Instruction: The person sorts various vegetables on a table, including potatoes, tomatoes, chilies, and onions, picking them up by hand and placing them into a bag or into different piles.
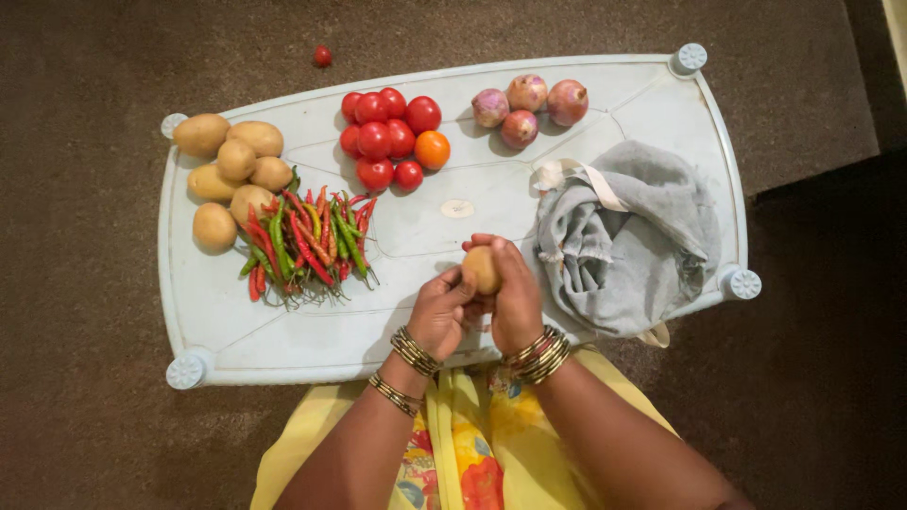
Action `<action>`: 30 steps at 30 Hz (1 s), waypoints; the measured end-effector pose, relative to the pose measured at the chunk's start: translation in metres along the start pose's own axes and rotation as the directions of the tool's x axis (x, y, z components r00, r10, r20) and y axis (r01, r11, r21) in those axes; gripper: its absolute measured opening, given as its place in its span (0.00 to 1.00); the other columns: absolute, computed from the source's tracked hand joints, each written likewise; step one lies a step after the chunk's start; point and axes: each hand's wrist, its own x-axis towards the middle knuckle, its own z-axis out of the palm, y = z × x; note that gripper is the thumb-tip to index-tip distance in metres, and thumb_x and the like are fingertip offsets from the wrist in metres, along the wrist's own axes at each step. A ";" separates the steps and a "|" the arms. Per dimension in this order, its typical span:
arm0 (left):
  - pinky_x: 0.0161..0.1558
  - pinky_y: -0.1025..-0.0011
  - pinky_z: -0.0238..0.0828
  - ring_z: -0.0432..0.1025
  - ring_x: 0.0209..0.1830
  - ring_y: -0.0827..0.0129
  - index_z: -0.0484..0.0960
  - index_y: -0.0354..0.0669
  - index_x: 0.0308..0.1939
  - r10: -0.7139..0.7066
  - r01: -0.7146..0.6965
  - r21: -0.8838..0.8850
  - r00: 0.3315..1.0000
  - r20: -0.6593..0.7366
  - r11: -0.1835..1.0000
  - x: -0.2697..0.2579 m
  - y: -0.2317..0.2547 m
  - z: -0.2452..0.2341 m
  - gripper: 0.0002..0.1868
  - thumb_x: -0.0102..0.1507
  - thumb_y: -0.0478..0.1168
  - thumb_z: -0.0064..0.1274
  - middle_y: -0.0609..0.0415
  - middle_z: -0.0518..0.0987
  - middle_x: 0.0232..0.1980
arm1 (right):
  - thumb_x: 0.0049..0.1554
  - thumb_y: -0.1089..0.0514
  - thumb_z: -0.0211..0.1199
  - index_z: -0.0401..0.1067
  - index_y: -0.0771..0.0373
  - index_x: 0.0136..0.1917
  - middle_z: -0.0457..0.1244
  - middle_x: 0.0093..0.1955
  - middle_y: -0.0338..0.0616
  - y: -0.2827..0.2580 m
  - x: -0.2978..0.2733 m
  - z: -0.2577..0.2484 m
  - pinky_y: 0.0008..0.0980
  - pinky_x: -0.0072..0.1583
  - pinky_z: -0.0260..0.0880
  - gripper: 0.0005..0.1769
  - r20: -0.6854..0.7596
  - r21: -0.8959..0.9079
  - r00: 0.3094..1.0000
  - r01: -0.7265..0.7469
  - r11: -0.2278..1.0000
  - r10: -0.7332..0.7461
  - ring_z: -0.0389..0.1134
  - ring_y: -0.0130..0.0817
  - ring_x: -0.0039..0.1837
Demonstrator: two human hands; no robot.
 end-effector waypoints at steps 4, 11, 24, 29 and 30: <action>0.47 0.71 0.79 0.78 0.43 0.70 0.77 0.37 0.59 0.082 -0.079 0.038 0.992 -0.098 0.996 0.004 0.007 -0.004 0.21 0.64 0.42 0.58 0.56 0.82 0.48 | 0.67 0.49 0.51 0.65 0.54 0.70 0.63 0.59 0.42 0.012 -0.007 0.007 0.23 0.53 0.69 0.20 0.116 -0.254 0.966 0.252 0.934 -0.229 0.64 0.24 0.54; 0.42 0.70 0.79 0.78 0.38 0.71 0.77 0.30 0.58 0.154 -0.159 0.271 0.987 0.039 0.949 -0.003 0.011 -0.006 0.21 0.65 0.39 0.61 0.52 0.82 0.45 | 0.70 0.49 0.51 0.76 0.67 0.54 0.66 0.47 0.50 0.000 0.011 -0.006 0.28 0.45 0.70 0.20 0.145 -0.341 0.982 0.161 0.926 -0.118 0.66 0.32 0.45; 0.45 0.69 0.78 0.78 0.41 0.66 0.73 0.33 0.56 0.079 -0.077 0.063 0.997 -0.017 0.995 0.002 0.004 -0.005 0.19 0.66 0.40 0.58 0.50 0.80 0.47 | 0.65 0.42 0.43 0.69 0.62 0.59 0.69 0.51 0.47 0.006 0.007 0.002 0.28 0.42 0.74 0.25 -0.013 0.056 0.994 -0.110 0.992 0.111 0.70 0.32 0.43; 0.48 0.70 0.78 0.77 0.46 0.68 0.74 0.34 0.57 0.121 -0.118 0.084 0.992 -0.040 0.990 0.006 0.006 -0.013 0.19 0.65 0.37 0.57 0.53 0.78 0.50 | 0.69 0.53 0.53 0.62 0.62 0.70 0.62 0.62 0.39 0.020 -0.002 0.009 0.21 0.58 0.70 0.20 0.178 -0.284 0.887 0.462 0.840 -0.427 0.65 0.22 0.58; 0.49 0.69 0.78 0.77 0.47 0.68 0.74 0.35 0.57 0.124 -0.121 0.086 0.992 -0.022 0.989 0.006 0.006 -0.013 0.20 0.63 0.36 0.57 0.53 0.79 0.50 | 0.68 0.54 0.54 0.64 0.62 0.69 0.63 0.58 0.39 0.020 -0.002 0.007 0.21 0.55 0.69 0.19 0.174 -0.301 0.902 0.431 0.851 -0.395 0.65 0.22 0.55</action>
